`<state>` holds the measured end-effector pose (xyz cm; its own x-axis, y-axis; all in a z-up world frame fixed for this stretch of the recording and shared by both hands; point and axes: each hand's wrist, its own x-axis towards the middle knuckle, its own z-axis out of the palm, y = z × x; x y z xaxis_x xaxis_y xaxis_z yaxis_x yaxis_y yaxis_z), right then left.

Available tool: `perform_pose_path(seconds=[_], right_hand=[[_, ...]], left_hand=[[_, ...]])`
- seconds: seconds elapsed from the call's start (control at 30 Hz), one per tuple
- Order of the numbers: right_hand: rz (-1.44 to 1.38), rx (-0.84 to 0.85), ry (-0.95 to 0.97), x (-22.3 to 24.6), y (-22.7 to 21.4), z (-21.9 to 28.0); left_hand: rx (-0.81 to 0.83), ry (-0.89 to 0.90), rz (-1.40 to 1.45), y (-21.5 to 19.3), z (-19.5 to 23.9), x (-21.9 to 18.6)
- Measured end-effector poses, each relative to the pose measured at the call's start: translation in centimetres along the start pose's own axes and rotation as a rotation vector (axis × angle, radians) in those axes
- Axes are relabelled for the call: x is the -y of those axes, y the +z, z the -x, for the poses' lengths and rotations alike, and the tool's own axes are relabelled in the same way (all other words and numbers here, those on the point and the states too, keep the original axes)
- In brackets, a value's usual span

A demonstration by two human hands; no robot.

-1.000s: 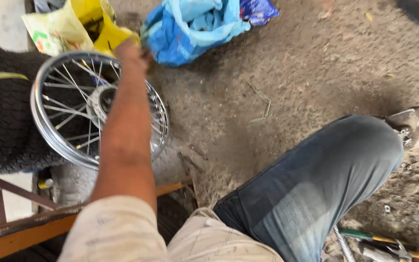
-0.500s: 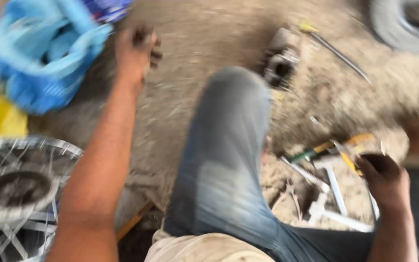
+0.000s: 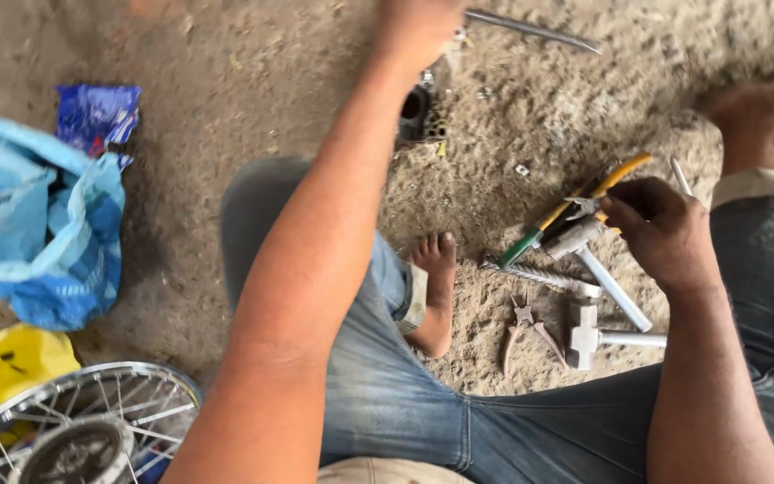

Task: The person sits on the ground and works on a disassembled engine block. They use a hammer and a metal rod to tap internal components, then use pliers to adjust parts inside the block. The person repeatedly repositions the engine block and uses various tools to manipulate the internal mechanism.

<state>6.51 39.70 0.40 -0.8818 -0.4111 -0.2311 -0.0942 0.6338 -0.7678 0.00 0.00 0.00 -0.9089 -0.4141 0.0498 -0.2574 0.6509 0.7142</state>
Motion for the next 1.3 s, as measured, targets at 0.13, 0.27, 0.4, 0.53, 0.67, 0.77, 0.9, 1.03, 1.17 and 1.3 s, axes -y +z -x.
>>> perform_pose_path(seconds=[0.13,0.27,0.4,0.53,0.67,0.77,0.9,1.03,1.17,1.3], right_hand=[[0.034,-0.007,-0.096,0.2,-0.3,0.6],[0.036,-0.025,-0.096,1.2,-0.1,0.7],[0.039,0.029,-0.077,2.1,0.2,0.6],[0.075,0.07,-0.024,2.4,0.7,0.5],[0.116,0.105,-0.02,2.3,0.9,0.4],[0.152,0.124,0.026,2.1,1.3,0.2],[0.139,0.148,0.043,2.1,1.7,0.1],[0.123,0.149,0.016,2.3,1.9,0.1],[0.135,0.151,0.05,1.9,2.2,0.3],[0.111,0.149,-0.058,1.7,2.2,0.2]], left_hand=[[-0.068,-0.208,-0.034,-0.8,0.4,5.5],[0.015,-0.516,-0.191,-1.7,0.9,8.3],[0.179,-0.575,-0.292,-1.0,1.6,8.0],[0.272,-0.562,-0.389,-0.3,1.8,7.4],[0.296,-0.581,-0.399,0.1,2.0,7.3],[0.381,-0.616,-0.459,0.5,2.2,7.7],[0.317,-0.569,-0.45,2.1,2.3,8.9],[0.294,-0.48,-0.659,4.2,1.7,10.3],[0.287,-0.474,-0.685,5.8,2.0,11.9],[0.251,-0.44,-0.711,6.2,2.0,12.8]])
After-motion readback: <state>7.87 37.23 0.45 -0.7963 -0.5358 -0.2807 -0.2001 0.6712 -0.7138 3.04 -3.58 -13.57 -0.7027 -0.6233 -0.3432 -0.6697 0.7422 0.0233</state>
